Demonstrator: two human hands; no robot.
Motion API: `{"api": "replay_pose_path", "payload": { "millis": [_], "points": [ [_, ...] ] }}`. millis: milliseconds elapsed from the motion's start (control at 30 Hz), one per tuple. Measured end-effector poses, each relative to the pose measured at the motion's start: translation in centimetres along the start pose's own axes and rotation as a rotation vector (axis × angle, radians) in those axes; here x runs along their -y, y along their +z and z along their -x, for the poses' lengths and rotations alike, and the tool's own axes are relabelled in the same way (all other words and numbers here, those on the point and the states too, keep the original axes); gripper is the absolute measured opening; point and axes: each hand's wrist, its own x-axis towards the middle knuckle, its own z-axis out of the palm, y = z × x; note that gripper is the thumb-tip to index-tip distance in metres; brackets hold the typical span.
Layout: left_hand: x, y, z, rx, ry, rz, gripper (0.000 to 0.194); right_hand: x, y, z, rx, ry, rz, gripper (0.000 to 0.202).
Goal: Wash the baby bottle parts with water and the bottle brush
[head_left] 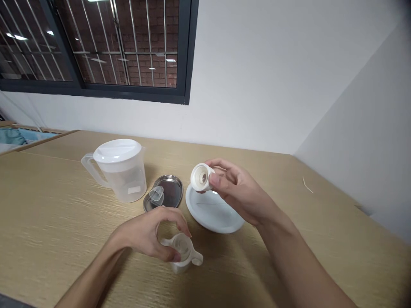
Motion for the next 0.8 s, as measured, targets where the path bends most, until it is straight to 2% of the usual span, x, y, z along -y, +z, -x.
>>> {"api": "replay_pose_path", "payload": {
  "millis": [133,367,600,700,800],
  "points": [
    [0.0,0.0,0.0,-0.014,0.021,0.01,0.041,0.3,-0.1,0.3,-0.026,0.002,0.064,0.044],
    [0.3,-0.2,0.0,0.0,-0.022,0.048,0.042,0.4,1.2,0.9,0.103,0.064,0.134,0.041],
    [0.5,-0.4,-0.4,0.036,-0.13,0.115,0.038,-1.6,3.0,3.5,0.173,0.138,0.327,0.035],
    [1.0,-0.4,-0.5,0.042,-0.06,0.163,0.038,-2.6,3.8,5.0,0.161,0.16,0.409,0.034],
    [1.4,-0.4,-0.7,0.055,0.003,0.191,0.036,-3.0,4.7,5.7,0.117,0.063,0.625,0.033]
  ]
}}
